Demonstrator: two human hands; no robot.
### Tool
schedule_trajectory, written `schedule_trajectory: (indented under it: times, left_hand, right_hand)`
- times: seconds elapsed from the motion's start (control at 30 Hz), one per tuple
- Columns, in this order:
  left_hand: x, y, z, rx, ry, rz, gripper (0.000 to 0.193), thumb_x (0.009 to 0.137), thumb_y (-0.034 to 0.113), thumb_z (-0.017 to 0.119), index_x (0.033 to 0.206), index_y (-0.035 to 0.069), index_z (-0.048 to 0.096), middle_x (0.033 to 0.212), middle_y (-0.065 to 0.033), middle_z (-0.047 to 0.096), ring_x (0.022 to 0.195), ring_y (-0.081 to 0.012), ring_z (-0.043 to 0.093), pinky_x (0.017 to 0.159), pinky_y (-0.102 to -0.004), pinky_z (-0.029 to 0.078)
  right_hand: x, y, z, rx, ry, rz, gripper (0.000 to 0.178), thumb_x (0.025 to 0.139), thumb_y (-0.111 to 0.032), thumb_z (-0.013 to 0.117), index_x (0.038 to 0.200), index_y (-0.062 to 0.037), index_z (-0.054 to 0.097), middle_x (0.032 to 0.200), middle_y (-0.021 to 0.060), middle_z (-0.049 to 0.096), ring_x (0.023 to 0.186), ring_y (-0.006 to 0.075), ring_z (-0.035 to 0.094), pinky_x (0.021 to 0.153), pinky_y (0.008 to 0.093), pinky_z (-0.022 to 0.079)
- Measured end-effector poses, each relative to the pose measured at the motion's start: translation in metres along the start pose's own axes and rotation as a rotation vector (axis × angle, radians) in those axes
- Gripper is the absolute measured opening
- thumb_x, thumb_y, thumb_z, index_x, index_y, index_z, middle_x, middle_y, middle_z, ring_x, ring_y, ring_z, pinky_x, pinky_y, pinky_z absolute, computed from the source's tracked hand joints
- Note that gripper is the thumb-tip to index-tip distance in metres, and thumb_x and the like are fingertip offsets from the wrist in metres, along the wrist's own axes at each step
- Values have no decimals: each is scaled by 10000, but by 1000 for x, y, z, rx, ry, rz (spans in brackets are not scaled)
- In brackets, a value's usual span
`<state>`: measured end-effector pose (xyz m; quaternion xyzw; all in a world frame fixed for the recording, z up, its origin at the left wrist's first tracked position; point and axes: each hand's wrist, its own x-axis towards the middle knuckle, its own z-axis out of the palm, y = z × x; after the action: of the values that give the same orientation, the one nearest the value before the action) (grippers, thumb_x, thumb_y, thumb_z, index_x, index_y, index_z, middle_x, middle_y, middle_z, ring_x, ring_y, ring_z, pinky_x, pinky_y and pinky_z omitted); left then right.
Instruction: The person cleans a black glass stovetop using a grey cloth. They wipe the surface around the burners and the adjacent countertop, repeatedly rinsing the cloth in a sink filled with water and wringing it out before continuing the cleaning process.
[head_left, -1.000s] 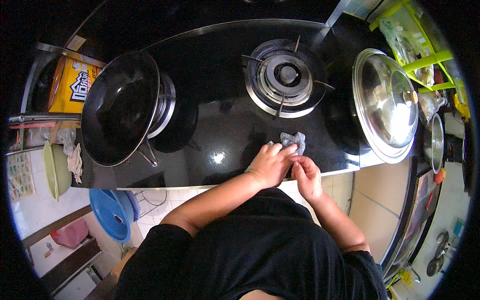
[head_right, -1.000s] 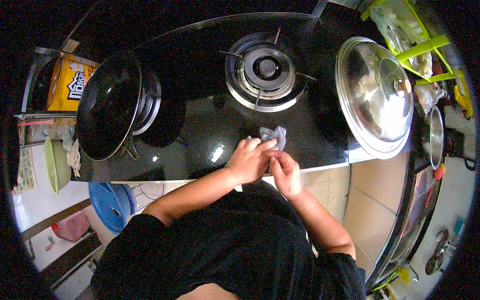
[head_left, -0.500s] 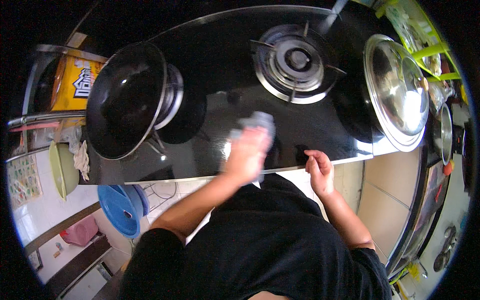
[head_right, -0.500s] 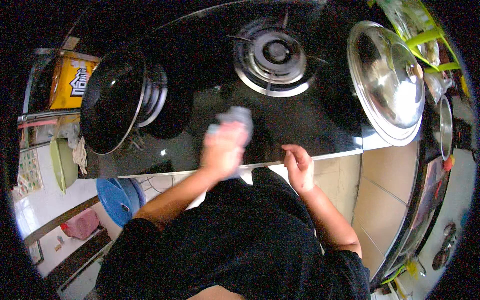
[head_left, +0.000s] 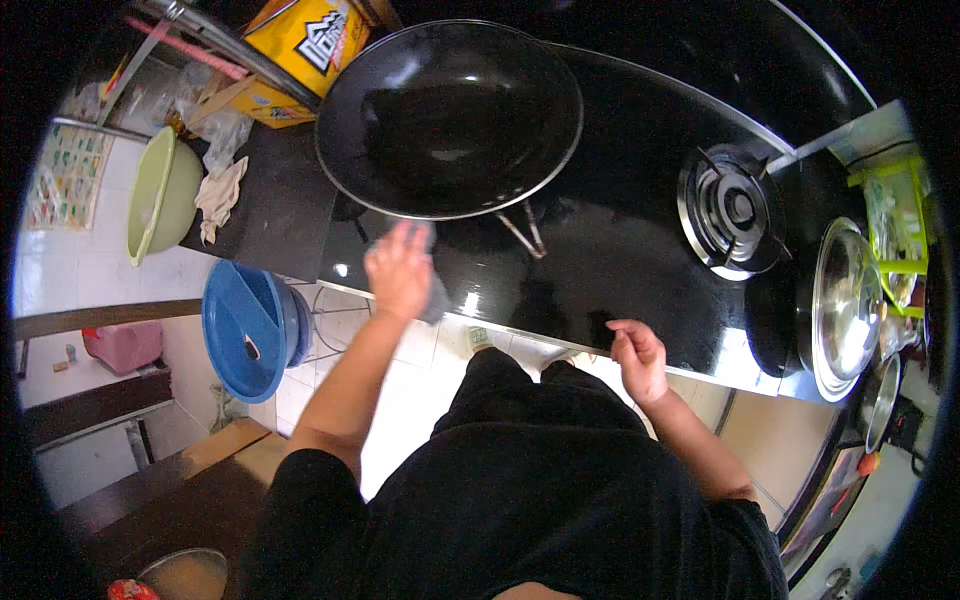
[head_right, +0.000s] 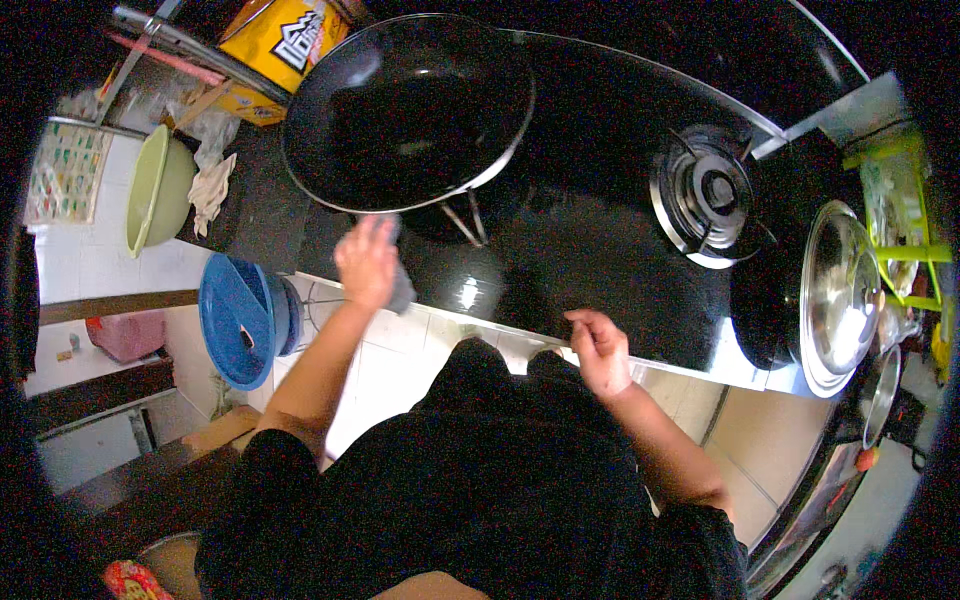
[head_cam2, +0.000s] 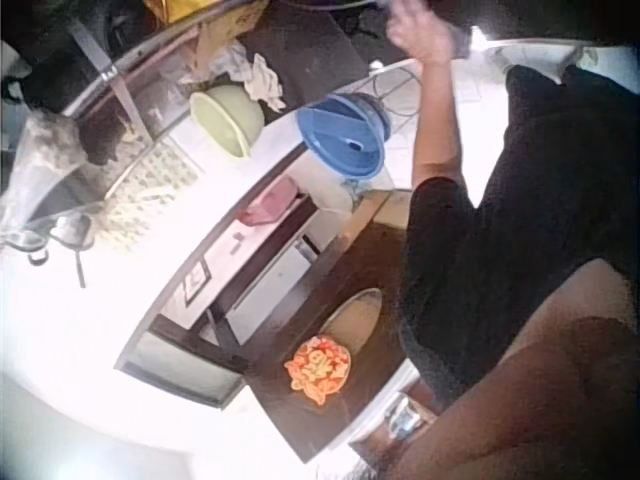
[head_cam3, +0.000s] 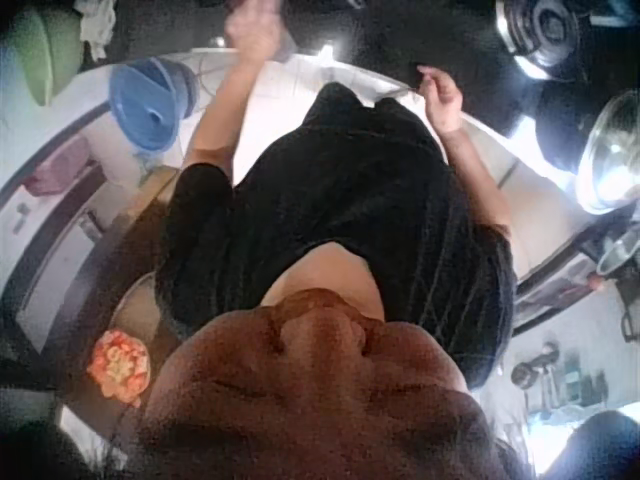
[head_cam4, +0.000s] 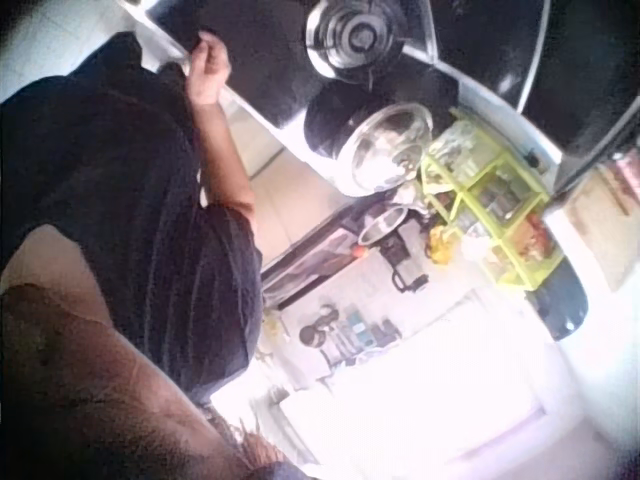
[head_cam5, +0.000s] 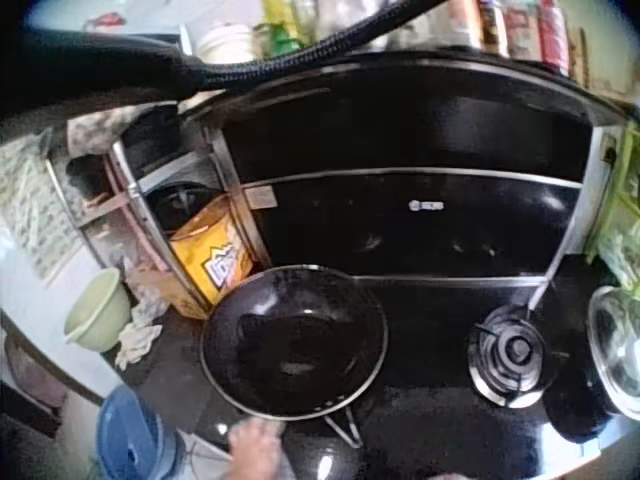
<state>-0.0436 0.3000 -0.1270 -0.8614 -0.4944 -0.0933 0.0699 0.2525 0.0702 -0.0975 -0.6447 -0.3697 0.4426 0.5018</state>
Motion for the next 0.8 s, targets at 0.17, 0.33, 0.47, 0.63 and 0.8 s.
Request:
schedule_trajectory:
  times: [0.17, 0.33, 0.47, 0.63, 0.8]
  left_hand:
    - [-5, -135, 15, 96, 78, -356, 443, 849, 272, 532, 1272, 152, 485, 1351, -105, 417, 1144, -342, 443, 952, -472, 344]
    - [-1, -105, 4, -3, 6, -553, 460, 862, 259, 531, 1295, 118, 466, 1357, -189, 394, 1157, -385, 417, 966, -483, 330]
    - [-20, 7, 8, -301, 7, -175, 549, 754, 248, 639, 1254, 93, 472, 1383, -135, 348, 1143, -393, 386, 927, -543, 291]
    - [-15, 124, 6, -1353, -330, 118, 505, 904, 286, 519, 1323, 26, 409, 1411, -161, 347, 1268, -313, 360, 1048, -414, 266]
    - [0, 120, -16, -1956, -541, 45, 373, 962, 143, 420, 1307, 1, 432, 1352, -122, 441, 1250, -195, 403, 1056, -335, 286]
  right_hand:
    - [8, -23, 48, -236, -105, -31, 174, 879, -41, 523, 1019, -35, 628, 754, 69, 628, 622, 106, 564, 560, 254, 462]
    - [13, -50, 82, -542, -176, -122, 233, 838, -84, 570, 1065, -63, 620, 861, 149, 650, 751, 242, 650, 653, 332, 510]
    - [16, -58, 103, -585, -159, -210, 277, 825, -95, 585, 1096, -41, 580, 824, 149, 636, 731, 273, 640, 653, 348, 509]
    - [23, -38, 113, -675, 113, -136, 570, 772, -163, 615, 1274, -52, 368, 1249, 239, 397, 1084, 420, 481, 871, 457, 460]
    - [39, -47, 92, -947, 159, -17, 680, 747, -273, 659, 1320, -52, 367, 1317, 249, 350, 1163, 407, 423, 930, 434, 432]
